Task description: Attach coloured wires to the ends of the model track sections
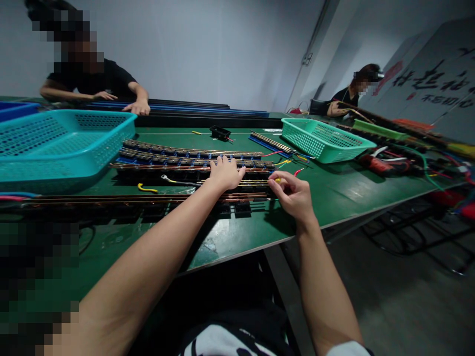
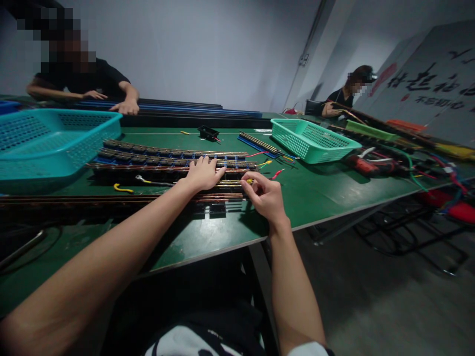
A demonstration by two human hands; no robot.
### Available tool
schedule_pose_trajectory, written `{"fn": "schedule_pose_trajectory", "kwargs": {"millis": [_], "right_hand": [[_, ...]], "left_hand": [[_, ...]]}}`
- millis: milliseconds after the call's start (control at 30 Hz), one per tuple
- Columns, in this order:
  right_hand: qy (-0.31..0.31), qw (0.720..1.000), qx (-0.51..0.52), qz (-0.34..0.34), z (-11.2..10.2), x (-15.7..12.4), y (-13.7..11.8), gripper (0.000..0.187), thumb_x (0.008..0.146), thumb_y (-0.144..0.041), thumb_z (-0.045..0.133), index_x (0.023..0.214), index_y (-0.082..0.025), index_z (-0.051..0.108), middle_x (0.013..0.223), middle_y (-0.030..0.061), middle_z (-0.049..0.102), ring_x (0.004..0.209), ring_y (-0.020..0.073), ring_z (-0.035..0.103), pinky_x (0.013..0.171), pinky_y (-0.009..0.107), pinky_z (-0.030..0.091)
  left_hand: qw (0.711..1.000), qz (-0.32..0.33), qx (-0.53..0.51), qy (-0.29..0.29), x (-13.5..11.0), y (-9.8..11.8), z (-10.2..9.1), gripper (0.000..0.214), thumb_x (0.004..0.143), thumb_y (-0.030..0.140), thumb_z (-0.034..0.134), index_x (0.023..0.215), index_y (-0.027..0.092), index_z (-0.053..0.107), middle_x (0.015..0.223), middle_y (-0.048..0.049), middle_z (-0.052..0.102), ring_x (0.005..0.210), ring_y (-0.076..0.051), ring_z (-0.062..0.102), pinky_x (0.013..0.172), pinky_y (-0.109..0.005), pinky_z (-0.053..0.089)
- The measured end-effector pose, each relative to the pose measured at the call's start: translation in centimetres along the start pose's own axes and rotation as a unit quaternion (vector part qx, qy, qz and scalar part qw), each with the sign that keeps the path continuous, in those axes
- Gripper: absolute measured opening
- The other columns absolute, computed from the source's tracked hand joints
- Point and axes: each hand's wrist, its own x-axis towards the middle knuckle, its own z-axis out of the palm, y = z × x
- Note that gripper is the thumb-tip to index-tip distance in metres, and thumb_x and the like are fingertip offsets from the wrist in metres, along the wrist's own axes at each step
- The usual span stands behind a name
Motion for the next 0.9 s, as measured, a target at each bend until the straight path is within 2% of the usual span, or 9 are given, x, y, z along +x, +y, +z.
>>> {"fn": "schedule_pose_trajectory", "kwargs": {"millis": [200,400,533,600,700,800,900], "right_hand": [[-0.047,0.998,-0.024,-0.015,-0.2,-0.2,0.4,0.017,0.082,-0.037,0.071,0.082,-0.021,0.076,0.051,-0.0063,0.040,0.046,0.0074,0.033,0.047,0.026,0.029],[-0.044,0.998,-0.029,-0.018,-0.2,-0.3,0.4,0.017,0.080,-0.035,0.073,0.085,-0.020,0.079,0.049,-0.0067,0.041,0.045,0.0069,0.033,0.046,0.025,0.028],[-0.032,0.999,-0.027,-0.019,-0.1,-0.4,0.2,0.013,0.084,-0.033,0.071,0.083,-0.020,0.075,0.051,-0.0077,0.038,0.046,0.0061,0.032,0.048,0.025,0.028],[-0.005,1.000,-0.003,-0.006,0.1,-0.4,0.1,0.013,0.086,-0.034,0.069,0.085,-0.021,0.071,0.052,-0.0084,0.037,0.046,0.0055,0.030,0.048,0.024,0.027],[0.078,0.994,0.074,0.038,0.1,-0.1,-0.2,0.019,0.088,-0.040,0.066,0.087,-0.021,0.063,0.055,-0.0087,0.041,0.045,0.0047,0.032,0.043,0.021,0.024],[0.164,0.968,0.171,0.087,0.0,0.5,-0.2,0.026,0.086,-0.046,0.065,0.085,-0.023,0.054,0.051,-0.0110,0.040,0.039,0.0047,0.031,0.037,0.019,0.024],[0.225,0.938,0.236,0.115,-0.2,0.9,-0.2,0.028,0.083,-0.047,0.067,0.084,-0.025,0.050,0.043,-0.0143,0.036,0.032,0.0046,0.024,0.033,0.018,0.021]], "left_hand": [[1.000,-0.003,-0.003,-0.008,-0.1,0.1,-0.2,0.067,0.102,0.054,0.025,0.145,0.010,0.049,0.154,-0.0245,0.043,0.145,-0.039,0.038,0.115,-0.056,0.031],[1.000,-0.006,0.000,-0.010,-0.1,0.1,-0.3,0.065,0.102,0.055,0.026,0.146,0.012,0.049,0.154,-0.0228,0.045,0.145,-0.038,0.037,0.115,-0.056,0.031],[1.000,-0.006,0.002,-0.014,-0.1,0.1,-0.3,0.066,0.102,0.055,0.025,0.146,0.012,0.048,0.156,-0.0226,0.043,0.146,-0.037,0.036,0.116,-0.055,0.031],[1.000,-0.006,0.003,-0.013,-0.1,0.1,-0.3,0.066,0.102,0.055,0.025,0.146,0.011,0.048,0.155,-0.0232,0.044,0.146,-0.038,0.037,0.115,-0.056,0.031],[1.000,-0.002,0.006,-0.005,-0.2,0.1,-0.2,0.066,0.102,0.055,0.026,0.143,0.009,0.051,0.152,-0.0242,0.047,0.143,-0.039,0.039,0.114,-0.056,0.034],[1.000,-0.001,0.007,-0.005,-0.1,0.0,-0.1,0.067,0.102,0.055,0.026,0.143,0.009,0.051,0.152,-0.0238,0.047,0.144,-0.039,0.039,0.114,-0.056,0.034],[1.000,-0.005,0.005,-0.010,0.0,0.1,-0.1,0.067,0.102,0.055,0.025,0.145,0.009,0.050,0.154,-0.0235,0.045,0.145,-0.039,0.037,0.115,-0.055,0.033]]}}
